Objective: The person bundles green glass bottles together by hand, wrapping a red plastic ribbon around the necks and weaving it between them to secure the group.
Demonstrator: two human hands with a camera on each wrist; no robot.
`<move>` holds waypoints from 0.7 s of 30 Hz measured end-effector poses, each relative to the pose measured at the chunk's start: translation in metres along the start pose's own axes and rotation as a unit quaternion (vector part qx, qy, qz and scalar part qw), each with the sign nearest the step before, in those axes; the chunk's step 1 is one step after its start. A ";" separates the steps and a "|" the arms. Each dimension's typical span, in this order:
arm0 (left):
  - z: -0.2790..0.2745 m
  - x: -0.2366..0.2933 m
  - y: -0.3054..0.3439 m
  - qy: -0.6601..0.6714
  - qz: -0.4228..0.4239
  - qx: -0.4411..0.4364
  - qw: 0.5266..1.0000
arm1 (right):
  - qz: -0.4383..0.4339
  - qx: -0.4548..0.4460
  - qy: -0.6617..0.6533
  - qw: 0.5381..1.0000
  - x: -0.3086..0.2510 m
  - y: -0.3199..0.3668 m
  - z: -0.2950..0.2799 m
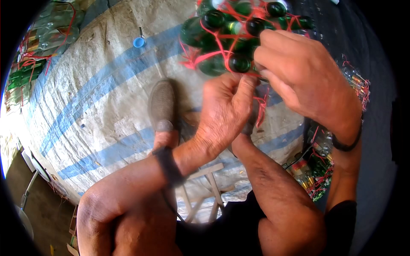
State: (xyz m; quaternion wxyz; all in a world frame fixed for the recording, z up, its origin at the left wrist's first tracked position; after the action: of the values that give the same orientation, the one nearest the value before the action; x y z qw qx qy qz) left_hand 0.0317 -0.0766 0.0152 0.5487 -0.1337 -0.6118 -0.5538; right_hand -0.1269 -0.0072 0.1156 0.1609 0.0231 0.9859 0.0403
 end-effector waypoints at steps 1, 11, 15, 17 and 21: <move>0.000 0.000 0.000 0.004 -0.002 -0.001 1.000 | 0.002 0.009 -0.009 1.000 0.002 0.000 0.000; 0.001 -0.006 -0.001 0.036 0.004 -0.005 0.999 | -0.009 0.019 -0.040 0.999 0.011 0.001 -0.001; 0.001 -0.005 -0.002 0.042 0.021 0.004 0.999 | -0.013 -0.011 -0.053 0.998 0.014 -0.002 -0.003; 0.001 -0.004 -0.002 0.031 0.002 -0.002 1.000 | 0.001 -0.040 -0.037 0.998 0.010 -0.001 -0.005; -0.002 0.000 0.000 0.026 -0.015 -0.014 0.999 | 0.023 -0.068 0.021 0.997 0.004 0.000 -0.008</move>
State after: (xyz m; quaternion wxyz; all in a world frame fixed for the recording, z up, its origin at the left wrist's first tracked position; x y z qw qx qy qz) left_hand 0.0328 -0.0780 0.0149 0.5540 -0.1179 -0.5916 -0.5737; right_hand -0.1330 -0.0074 0.1218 0.1404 0.0339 0.9832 0.1117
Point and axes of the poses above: each hand's wrist, its own y-axis away from the middle knuckle, its own z-axis out of the palm, x = y × z, the point moved 2 cm from there along -y, towards the middle knuckle, and after that the axes turned 3 degrees about x, right-handed, at the moved point
